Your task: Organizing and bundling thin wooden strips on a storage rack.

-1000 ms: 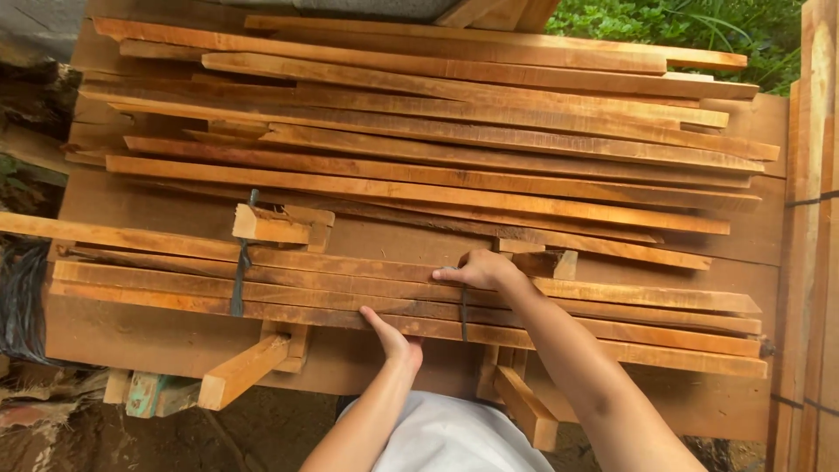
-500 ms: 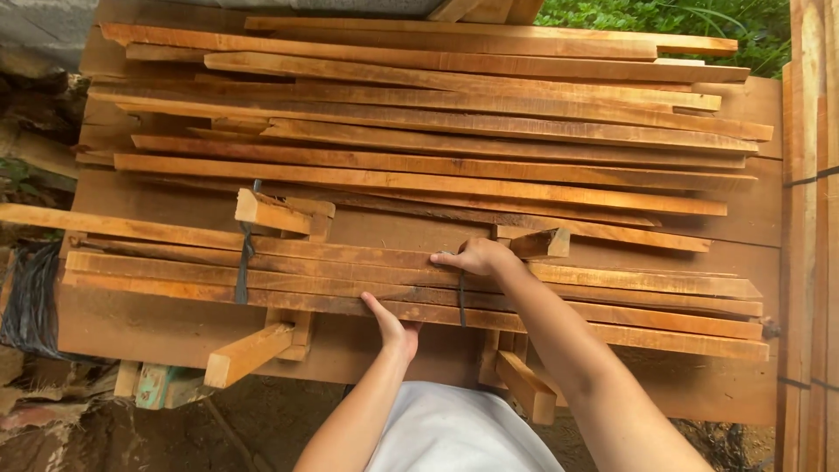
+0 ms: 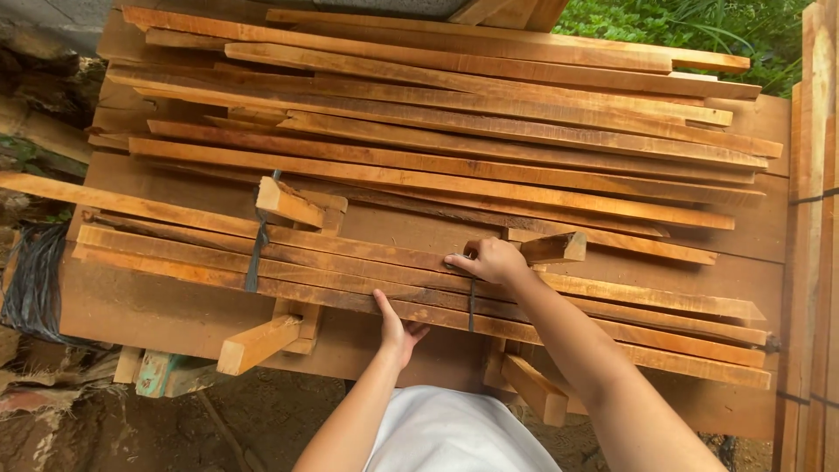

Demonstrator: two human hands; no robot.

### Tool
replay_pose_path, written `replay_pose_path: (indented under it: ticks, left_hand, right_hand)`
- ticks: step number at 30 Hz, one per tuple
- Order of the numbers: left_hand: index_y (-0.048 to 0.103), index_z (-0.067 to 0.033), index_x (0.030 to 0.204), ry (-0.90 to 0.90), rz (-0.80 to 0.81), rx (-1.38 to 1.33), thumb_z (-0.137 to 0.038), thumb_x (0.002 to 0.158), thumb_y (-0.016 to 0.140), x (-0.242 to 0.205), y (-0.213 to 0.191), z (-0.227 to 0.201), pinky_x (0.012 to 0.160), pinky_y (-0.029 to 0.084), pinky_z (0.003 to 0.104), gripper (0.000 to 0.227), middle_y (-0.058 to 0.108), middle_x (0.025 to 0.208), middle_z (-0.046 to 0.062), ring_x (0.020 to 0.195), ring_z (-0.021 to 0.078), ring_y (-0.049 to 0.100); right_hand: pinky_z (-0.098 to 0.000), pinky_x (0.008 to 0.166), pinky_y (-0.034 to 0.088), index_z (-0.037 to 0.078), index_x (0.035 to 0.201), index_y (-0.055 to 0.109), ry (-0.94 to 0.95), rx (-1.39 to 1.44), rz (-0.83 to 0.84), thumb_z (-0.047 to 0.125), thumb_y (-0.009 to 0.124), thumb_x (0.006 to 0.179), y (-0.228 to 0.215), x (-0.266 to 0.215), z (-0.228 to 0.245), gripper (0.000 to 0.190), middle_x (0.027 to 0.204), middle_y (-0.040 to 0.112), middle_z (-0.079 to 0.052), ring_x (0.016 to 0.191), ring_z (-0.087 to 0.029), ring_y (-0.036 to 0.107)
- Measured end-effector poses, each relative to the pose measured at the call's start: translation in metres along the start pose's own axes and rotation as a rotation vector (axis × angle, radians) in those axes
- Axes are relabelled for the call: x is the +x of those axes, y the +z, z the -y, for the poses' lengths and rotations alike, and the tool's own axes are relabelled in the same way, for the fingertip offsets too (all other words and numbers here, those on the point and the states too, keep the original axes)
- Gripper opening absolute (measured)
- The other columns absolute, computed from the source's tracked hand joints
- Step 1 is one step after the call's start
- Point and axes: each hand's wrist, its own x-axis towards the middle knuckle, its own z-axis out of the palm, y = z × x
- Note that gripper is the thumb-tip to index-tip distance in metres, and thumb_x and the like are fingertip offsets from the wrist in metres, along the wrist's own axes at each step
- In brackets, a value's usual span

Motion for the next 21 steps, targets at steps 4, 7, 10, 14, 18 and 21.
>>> replay_pose_path:
  ticks: [4,7,10,14,18,21]
  left_hand:
    - [0.01,-0.0008,0.163,0.01,0.19,0.246,-0.082,0.089,0.052,0.035,-0.082,0.001,0.123,0.026,0.058,0.118,0.021,0.162,0.033,0.147,0.0452,0.039]
    - [0.045,0.0049,0.147,0.135,0.205,0.433,-0.044,0.099,0.068,0.062,-0.153,0.005,0.115,0.042,0.053,0.073,0.051,0.147,0.029,0.134,0.0414,0.056]
    - [0.065,0.0055,0.108,0.295,0.075,0.268,0.006,0.095,0.049,0.064,-0.218,-0.005,0.087,0.061,0.038,0.02,0.072,0.102,0.023,0.099,0.0303,0.073]
    - [0.057,0.0001,0.099,0.68,-0.27,-0.06,-0.005,0.098,0.042,0.063,-0.272,-0.049,0.081,0.053,0.034,0.016,0.063,0.098,0.015,0.089,0.0235,0.061]
    - [0.036,0.004,0.148,0.831,-0.327,0.006,-0.042,0.114,0.039,0.06,-0.255,-0.134,0.111,0.042,0.054,0.058,0.045,0.147,0.029,0.139,0.0414,0.046]
    - [0.005,0.003,0.159,0.687,-0.381,0.058,-0.054,0.105,0.058,0.064,-0.219,-0.198,0.124,0.024,0.055,0.095,0.016,0.164,0.032,0.154,0.0417,0.021]
  right_hand:
    - [-0.049,0.093,0.056,0.012,0.112,0.071,-0.255,-0.031,-0.172,0.066,0.055,0.092,0.014,0.0,-0.007,0.061,0.113,0.073,-0.014,0.109,-0.036,0.07]
    - [-0.0408,0.095,0.051,0.015,0.118,0.065,-0.609,-0.228,-0.46,0.045,0.061,0.095,0.018,0.013,0.015,0.038,0.122,0.064,-0.005,0.111,-0.027,0.065]
    - [-0.037,0.102,0.05,0.009,0.115,0.069,-0.865,-0.284,-0.536,0.036,0.064,0.098,0.027,0.015,0.07,0.032,0.126,0.068,-0.008,0.113,-0.024,0.063]
    - [-0.0357,0.079,0.056,0.006,0.108,0.067,-1.037,-0.008,-0.488,0.027,0.062,0.098,0.041,0.007,0.179,0.024,0.116,0.069,-0.01,0.094,-0.029,0.068]
    - [-0.046,0.086,0.059,0.005,0.131,0.062,-1.103,0.153,-0.481,0.036,0.067,0.098,0.077,0.048,0.276,0.046,0.112,0.066,-0.023,0.106,-0.041,0.069]
    - [-0.0434,0.113,0.046,0.002,0.149,0.045,-0.83,0.059,-0.317,0.05,0.056,0.101,0.085,0.083,0.339,0.069,0.14,0.056,-0.028,0.135,-0.038,0.055]
